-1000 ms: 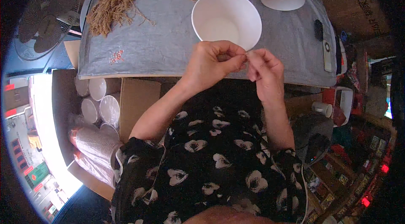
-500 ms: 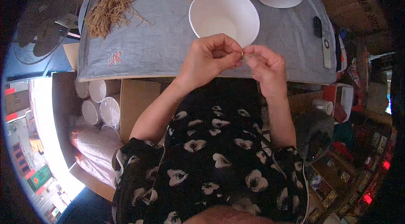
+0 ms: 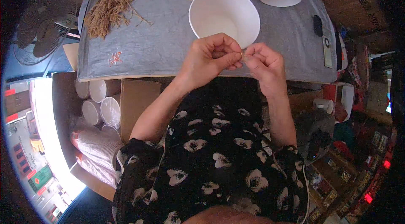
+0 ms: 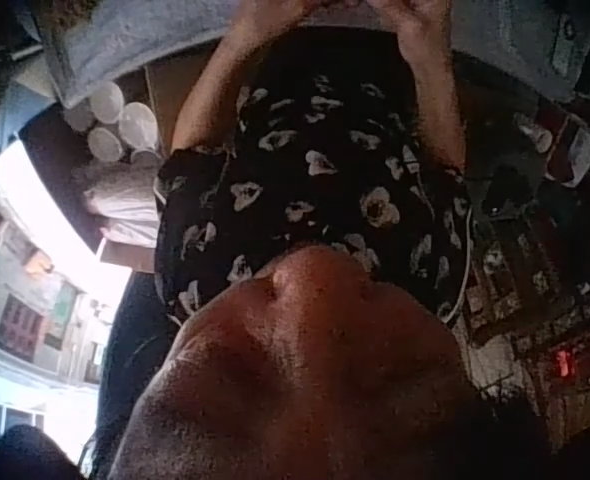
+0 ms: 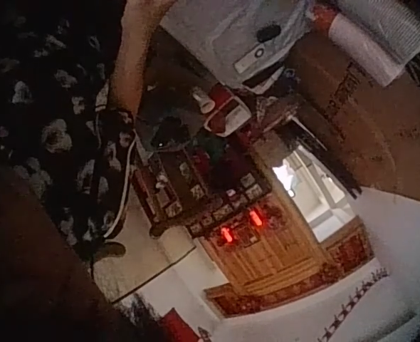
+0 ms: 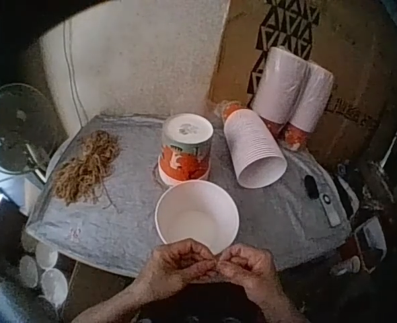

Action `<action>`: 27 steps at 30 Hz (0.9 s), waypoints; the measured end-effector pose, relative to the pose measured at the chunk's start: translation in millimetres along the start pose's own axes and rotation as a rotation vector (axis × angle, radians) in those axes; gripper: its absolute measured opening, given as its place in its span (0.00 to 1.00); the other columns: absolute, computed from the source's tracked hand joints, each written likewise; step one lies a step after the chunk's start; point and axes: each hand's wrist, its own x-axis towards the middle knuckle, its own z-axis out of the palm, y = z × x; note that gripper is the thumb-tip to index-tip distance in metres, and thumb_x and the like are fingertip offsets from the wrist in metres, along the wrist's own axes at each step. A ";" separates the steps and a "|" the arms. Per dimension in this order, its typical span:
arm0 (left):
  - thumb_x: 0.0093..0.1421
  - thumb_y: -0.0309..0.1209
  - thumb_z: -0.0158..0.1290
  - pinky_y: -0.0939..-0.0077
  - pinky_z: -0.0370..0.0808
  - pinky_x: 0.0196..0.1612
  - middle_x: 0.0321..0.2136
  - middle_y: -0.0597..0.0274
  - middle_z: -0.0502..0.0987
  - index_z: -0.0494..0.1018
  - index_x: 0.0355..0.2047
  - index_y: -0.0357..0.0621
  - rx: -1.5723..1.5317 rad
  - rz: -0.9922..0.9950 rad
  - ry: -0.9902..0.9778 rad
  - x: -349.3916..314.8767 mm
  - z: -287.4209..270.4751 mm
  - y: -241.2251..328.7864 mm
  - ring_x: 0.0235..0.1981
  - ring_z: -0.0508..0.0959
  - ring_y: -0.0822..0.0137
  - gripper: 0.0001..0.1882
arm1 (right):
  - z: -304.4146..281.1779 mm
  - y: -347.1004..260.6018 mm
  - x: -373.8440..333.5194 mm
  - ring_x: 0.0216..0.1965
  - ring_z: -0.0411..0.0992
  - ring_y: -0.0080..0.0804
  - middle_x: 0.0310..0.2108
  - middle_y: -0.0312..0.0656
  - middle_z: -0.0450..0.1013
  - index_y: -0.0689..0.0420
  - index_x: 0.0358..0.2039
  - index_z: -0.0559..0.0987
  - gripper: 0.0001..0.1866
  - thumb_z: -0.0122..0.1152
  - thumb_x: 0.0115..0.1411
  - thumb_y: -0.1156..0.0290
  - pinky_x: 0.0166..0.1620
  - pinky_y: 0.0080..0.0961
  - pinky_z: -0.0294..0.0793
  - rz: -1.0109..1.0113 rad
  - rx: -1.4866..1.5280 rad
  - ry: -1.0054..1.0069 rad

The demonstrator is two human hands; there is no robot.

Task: Tying strings to paper cups for packaging.

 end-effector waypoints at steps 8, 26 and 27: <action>0.64 0.21 0.54 0.80 0.81 0.38 0.32 0.61 0.79 0.71 0.38 0.35 -0.074 -0.008 -0.023 0.8 -4.6 -4.1 0.35 0.82 0.71 0.04 | 4.2 12.1 -1.8 0.16 0.54 0.10 0.20 0.24 0.65 0.57 0.35 0.77 0.06 0.62 0.60 0.69 0.19 0.13 0.49 0.147 0.468 0.015; 0.63 0.21 0.55 0.80 0.81 0.36 0.30 0.62 0.79 0.72 0.36 0.34 -0.019 -0.007 -0.014 2.4 -2.6 -2.0 0.33 0.82 0.71 0.04 | 0.0 3.0 1.7 0.18 0.59 0.11 0.22 0.27 0.72 0.60 0.37 0.82 0.09 0.65 0.59 0.68 0.20 0.14 0.55 0.048 0.065 0.098; 0.63 0.21 0.55 0.80 0.81 0.36 0.30 0.62 0.79 0.72 0.37 0.34 -0.035 0.000 -0.025 2.5 -3.4 -2.9 0.33 0.82 0.71 0.04 | 0.7 3.3 2.1 0.18 0.59 0.11 0.22 0.27 0.72 0.60 0.37 0.82 0.09 0.65 0.59 0.68 0.20 0.14 0.55 0.048 0.065 0.098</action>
